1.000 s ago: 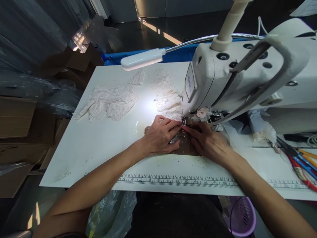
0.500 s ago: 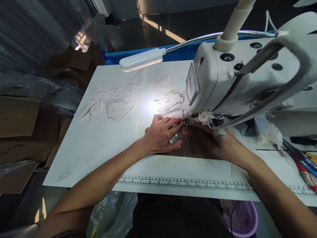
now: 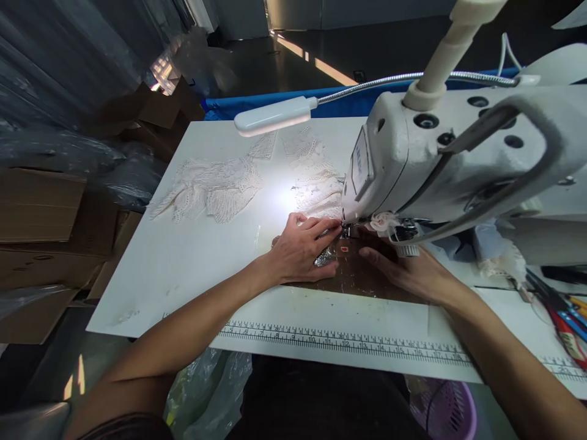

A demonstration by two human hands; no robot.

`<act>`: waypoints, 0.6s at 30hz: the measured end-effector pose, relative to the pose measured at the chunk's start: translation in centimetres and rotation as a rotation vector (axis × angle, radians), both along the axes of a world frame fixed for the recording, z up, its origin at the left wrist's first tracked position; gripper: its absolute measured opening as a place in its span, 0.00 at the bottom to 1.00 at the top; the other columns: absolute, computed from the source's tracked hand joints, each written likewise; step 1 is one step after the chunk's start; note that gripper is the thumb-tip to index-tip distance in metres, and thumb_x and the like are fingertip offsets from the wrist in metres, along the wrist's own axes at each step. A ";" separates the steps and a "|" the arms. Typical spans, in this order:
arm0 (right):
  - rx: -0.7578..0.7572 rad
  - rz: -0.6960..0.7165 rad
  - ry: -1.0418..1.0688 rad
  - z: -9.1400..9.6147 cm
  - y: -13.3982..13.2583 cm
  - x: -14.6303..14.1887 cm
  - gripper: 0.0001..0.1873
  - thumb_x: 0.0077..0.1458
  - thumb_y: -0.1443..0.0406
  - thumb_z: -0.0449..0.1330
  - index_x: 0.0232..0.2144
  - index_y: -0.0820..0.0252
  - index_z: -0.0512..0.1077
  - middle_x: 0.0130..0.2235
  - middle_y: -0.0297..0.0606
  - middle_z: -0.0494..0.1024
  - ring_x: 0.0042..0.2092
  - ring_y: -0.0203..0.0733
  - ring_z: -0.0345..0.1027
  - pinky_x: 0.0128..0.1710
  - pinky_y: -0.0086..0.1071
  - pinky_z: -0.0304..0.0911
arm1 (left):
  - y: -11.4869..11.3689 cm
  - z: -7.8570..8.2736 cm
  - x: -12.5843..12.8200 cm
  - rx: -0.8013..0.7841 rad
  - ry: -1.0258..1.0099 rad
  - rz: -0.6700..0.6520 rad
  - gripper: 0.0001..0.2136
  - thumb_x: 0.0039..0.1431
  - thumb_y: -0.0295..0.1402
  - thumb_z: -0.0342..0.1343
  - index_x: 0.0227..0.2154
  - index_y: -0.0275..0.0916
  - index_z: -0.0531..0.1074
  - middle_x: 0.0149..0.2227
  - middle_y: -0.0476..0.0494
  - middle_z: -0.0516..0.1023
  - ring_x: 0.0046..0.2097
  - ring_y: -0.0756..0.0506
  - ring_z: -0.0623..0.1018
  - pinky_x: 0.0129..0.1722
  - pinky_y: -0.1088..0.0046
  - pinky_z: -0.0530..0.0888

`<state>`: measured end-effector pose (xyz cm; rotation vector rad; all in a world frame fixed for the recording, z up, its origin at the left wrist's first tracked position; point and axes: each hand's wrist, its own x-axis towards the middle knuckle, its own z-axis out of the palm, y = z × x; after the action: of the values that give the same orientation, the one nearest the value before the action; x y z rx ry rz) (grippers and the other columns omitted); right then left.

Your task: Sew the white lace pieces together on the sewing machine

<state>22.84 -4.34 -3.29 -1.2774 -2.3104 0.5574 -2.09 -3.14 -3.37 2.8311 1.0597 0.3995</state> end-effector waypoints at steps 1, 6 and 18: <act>-0.047 -0.022 0.028 0.2 -0.2 -0.1 0.16 0.61 0.56 0.56 0.48 0.56 0.71 0.44 0.43 0.77 0.44 0.50 0.73 0.41 0.41 0.71 | 0.0 0.0 0.0 -0.002 0.010 0.004 0.26 0.62 0.46 0.49 0.56 0.34 0.66 0.50 0.34 0.72 0.46 0.37 0.71 0.48 0.53 0.63; -0.093 -0.108 0.103 0.8 -1.0 -0.2 0.08 0.60 0.62 0.55 0.38 0.56 0.73 0.36 0.39 0.78 0.35 0.46 0.73 0.31 0.37 0.70 | 0.0 -0.3 -0.2 -0.041 0.016 0.012 0.28 0.63 0.47 0.48 0.60 0.34 0.61 0.57 0.31 0.67 0.52 0.35 0.69 0.52 0.50 0.61; -0.112 0.142 0.090 2.4 -2.8 -2.0 0.13 0.65 0.61 0.50 0.37 0.53 0.74 0.41 0.40 0.79 0.41 0.48 0.75 0.42 0.41 0.72 | -1.1 -0.8 -0.1 -0.037 -0.070 0.034 0.43 0.61 0.48 0.50 0.66 0.25 0.36 0.64 0.23 0.58 0.67 0.34 0.57 0.65 0.51 0.53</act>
<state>20.86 -7.13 -0.89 -1.1186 -2.3349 0.7859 -2.23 -4.22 -4.15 2.7490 1.0916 0.4732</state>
